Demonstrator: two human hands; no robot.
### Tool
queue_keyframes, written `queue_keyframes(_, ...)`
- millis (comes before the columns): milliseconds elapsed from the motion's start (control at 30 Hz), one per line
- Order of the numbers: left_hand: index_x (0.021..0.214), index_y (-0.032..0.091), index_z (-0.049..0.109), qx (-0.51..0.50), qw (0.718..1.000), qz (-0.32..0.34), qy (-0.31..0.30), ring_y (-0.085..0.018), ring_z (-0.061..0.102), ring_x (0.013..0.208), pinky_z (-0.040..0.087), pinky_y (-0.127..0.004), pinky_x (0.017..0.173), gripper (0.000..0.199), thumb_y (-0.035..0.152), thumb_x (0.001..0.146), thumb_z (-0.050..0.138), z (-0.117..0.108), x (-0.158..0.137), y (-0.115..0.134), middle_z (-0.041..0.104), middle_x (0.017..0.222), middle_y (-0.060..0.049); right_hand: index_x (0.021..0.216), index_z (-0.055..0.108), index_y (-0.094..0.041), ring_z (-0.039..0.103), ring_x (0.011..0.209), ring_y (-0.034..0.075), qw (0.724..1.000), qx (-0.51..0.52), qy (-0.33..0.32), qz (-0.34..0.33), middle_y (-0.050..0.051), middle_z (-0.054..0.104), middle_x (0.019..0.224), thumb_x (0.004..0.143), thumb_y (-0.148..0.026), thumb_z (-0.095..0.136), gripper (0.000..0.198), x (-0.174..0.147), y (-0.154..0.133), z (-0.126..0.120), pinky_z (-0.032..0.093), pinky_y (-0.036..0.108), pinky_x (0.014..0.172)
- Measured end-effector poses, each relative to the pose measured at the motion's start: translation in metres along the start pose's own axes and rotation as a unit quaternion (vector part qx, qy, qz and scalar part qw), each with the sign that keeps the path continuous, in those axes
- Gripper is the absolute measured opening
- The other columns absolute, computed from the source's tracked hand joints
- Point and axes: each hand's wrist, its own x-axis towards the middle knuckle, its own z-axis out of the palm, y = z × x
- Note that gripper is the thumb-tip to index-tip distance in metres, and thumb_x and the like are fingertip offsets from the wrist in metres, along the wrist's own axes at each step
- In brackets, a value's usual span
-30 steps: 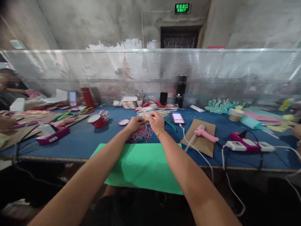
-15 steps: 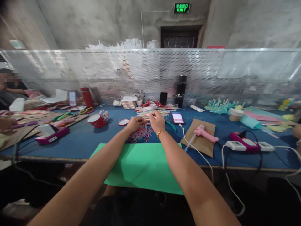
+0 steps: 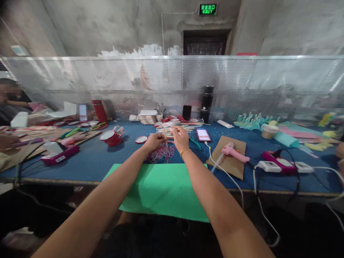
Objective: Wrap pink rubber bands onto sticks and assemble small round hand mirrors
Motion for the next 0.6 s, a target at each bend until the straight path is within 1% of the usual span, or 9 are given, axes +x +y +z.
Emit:
queue_keyframes(100,0.078,0.013,0.073,0.016,1.0,0.007,-0.002,-0.012,0.044,0.058,0.03,-0.025,0.056,0.035,0.046,0.073,0.061,-0.001,-0.002,0.004,0.057,0.062,0.001,0.082,0.069,-0.021,0.067,0.08,0.02,0.999,0.029,-0.009,0.014,0.002,0.071,0.076,0.075,-0.044,0.061,0.026,0.002,0.003,0.001,0.052,0.03,0.074)
queue_keyframes(167,0.073,0.013,0.072,0.034,0.999,0.02,-0.004,-0.012,0.044,0.058,0.029,-0.025,0.054,0.036,0.047,0.074,0.061,-0.002,-0.004,0.006,0.056,0.06,0.0,0.084,0.069,-0.02,0.068,0.081,0.02,0.998,0.051,-0.003,0.034,0.002,0.071,0.078,0.071,-0.042,0.065,0.026,0.003,0.006,0.002,0.053,0.03,0.073)
queue_keyframes(267,0.072,0.013,0.07,0.039,0.999,0.031,-0.004,-0.012,0.046,0.059,0.03,-0.025,0.055,0.034,0.046,0.075,0.06,-0.003,-0.004,0.007,0.057,0.06,0.001,0.083,0.066,-0.02,0.068,0.073,0.019,0.997,0.06,0.004,0.053,0.0,0.07,0.07,0.071,-0.038,0.062,0.021,0.004,0.008,0.003,0.054,0.03,0.069)
queue_keyframes(367,0.076,0.014,0.069,0.027,0.999,0.034,-0.009,-0.012,0.047,0.059,0.032,-0.024,0.057,0.028,0.04,0.075,0.06,-0.002,-0.003,0.005,0.057,0.062,0.001,0.077,0.06,-0.021,0.065,0.064,0.017,0.998,0.054,0.015,0.042,-0.001,0.068,0.063,0.074,-0.036,0.057,0.016,0.003,0.005,0.002,0.053,0.029,0.065)
queue_keyframes(433,0.075,0.014,0.068,0.027,0.999,0.034,-0.008,-0.012,0.046,0.058,0.031,-0.024,0.056,0.026,0.039,0.073,0.06,-0.001,-0.003,0.005,0.055,0.061,0.002,0.075,0.058,-0.021,0.065,0.063,0.016,0.998,0.048,0.017,0.029,-0.002,0.067,0.062,0.074,-0.036,0.057,0.015,0.001,0.001,0.002,0.053,0.028,0.065)
queue_keyframes(533,0.071,0.014,0.067,0.021,0.999,0.035,-0.009,-0.011,0.044,0.058,0.03,-0.024,0.055,0.028,0.041,0.074,0.06,-0.001,-0.002,0.004,0.054,0.059,0.002,0.074,0.056,-0.022,0.065,0.064,0.016,0.999,0.04,0.0,0.025,-0.002,0.067,0.063,0.074,-0.035,0.057,0.013,-0.003,-0.004,0.002,0.054,0.028,0.066)
queue_keyframes(600,0.072,0.013,0.068,0.01,0.999,0.036,-0.013,-0.011,0.044,0.057,0.03,-0.024,0.055,0.03,0.042,0.074,0.06,-0.001,-0.002,0.005,0.055,0.059,0.002,0.073,0.055,-0.022,0.065,0.064,0.016,0.999,0.038,-0.017,0.031,-0.003,0.067,0.063,0.075,-0.034,0.056,0.012,-0.004,-0.006,0.003,0.054,0.029,0.067)
